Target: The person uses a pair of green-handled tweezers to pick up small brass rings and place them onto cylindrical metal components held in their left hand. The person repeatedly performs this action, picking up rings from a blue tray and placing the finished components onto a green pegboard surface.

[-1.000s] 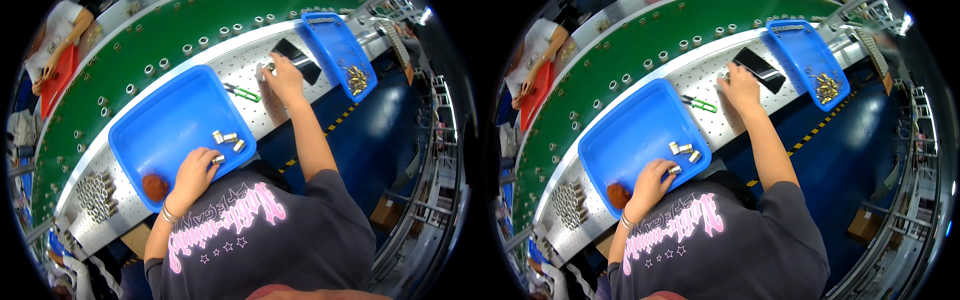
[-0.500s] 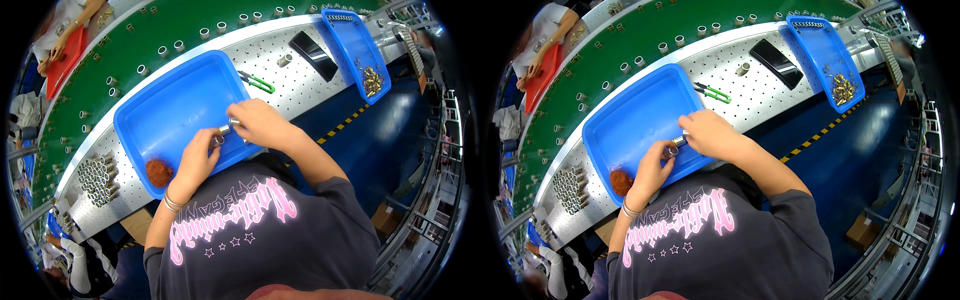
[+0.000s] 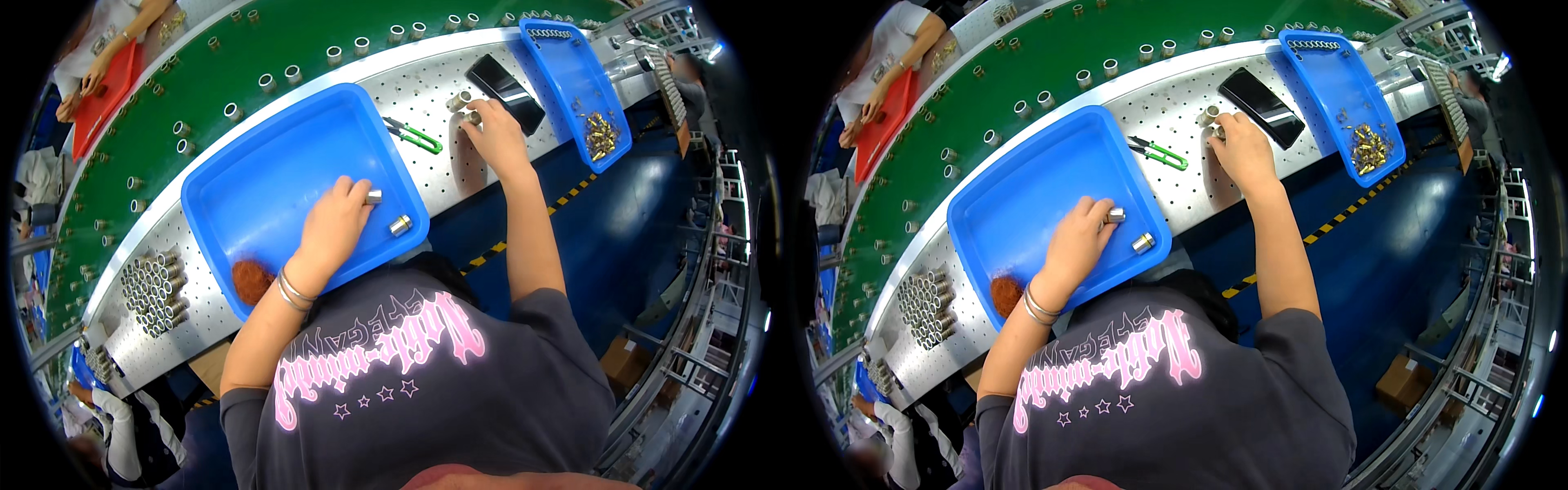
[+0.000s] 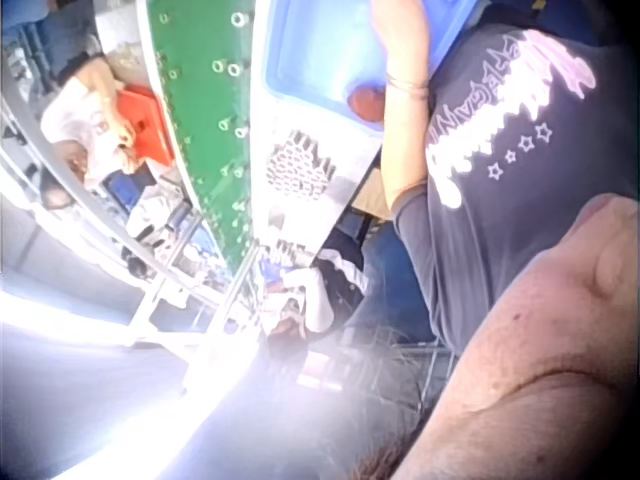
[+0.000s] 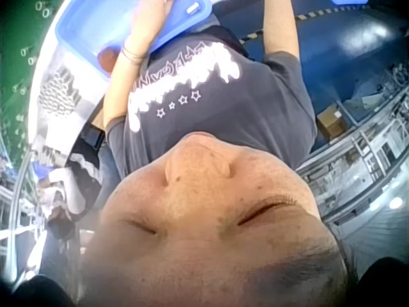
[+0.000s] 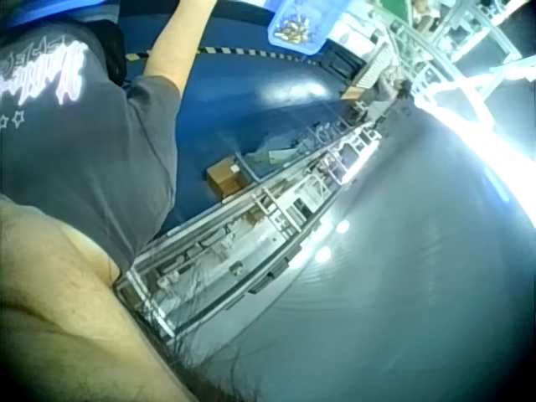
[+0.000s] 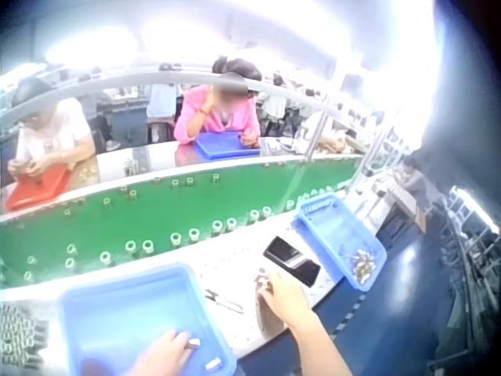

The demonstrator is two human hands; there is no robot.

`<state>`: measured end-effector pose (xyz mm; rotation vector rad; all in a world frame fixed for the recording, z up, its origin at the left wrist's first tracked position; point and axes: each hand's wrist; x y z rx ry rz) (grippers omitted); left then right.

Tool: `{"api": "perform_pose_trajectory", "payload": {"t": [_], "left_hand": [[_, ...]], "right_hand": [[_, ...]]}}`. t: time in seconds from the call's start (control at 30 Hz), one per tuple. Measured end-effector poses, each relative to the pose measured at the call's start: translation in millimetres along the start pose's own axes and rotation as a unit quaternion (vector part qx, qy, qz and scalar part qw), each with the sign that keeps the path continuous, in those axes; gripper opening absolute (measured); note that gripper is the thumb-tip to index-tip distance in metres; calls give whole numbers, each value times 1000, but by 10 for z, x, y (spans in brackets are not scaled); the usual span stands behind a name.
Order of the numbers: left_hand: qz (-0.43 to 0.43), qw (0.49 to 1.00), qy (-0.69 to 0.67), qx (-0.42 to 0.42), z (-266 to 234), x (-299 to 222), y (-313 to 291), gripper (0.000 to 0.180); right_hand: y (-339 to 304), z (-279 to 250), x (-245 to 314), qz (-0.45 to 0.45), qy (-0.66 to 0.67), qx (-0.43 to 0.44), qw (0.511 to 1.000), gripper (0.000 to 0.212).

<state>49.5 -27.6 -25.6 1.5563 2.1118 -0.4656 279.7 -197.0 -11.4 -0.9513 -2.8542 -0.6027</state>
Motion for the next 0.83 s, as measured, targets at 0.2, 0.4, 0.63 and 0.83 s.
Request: {"api": "perform_pose_trajectory", "payload": {"t": [0.2, 0.4, 0.63, 0.83], "left_hand": [[-117, 940, -321, -21, 13, 274, -71, 27], [-289, 753, -581, 110, -209, 167, -25, 24], [-275, 741, -608, 79, -219, 89, -99, 25], [-249, 741, -619, 78, -200, 207, -196, 31]], "right_hand": [[-122, -290, 752, -194, 171, 38, 965, 26], [-386, -79, 1023, -324, 163, 234, 902, 5], [-324, 16, 1080, -283, 247, 247, 893, 17], [-234, -334, 906, -99, 463, 267, 839, 75]]}}
Point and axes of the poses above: each hand's wrist, its own y-axis towards the middle knuckle, its own z-axis out of the palm, x = y × z, and after that the axes turned 6 degrees about -z, right-handed
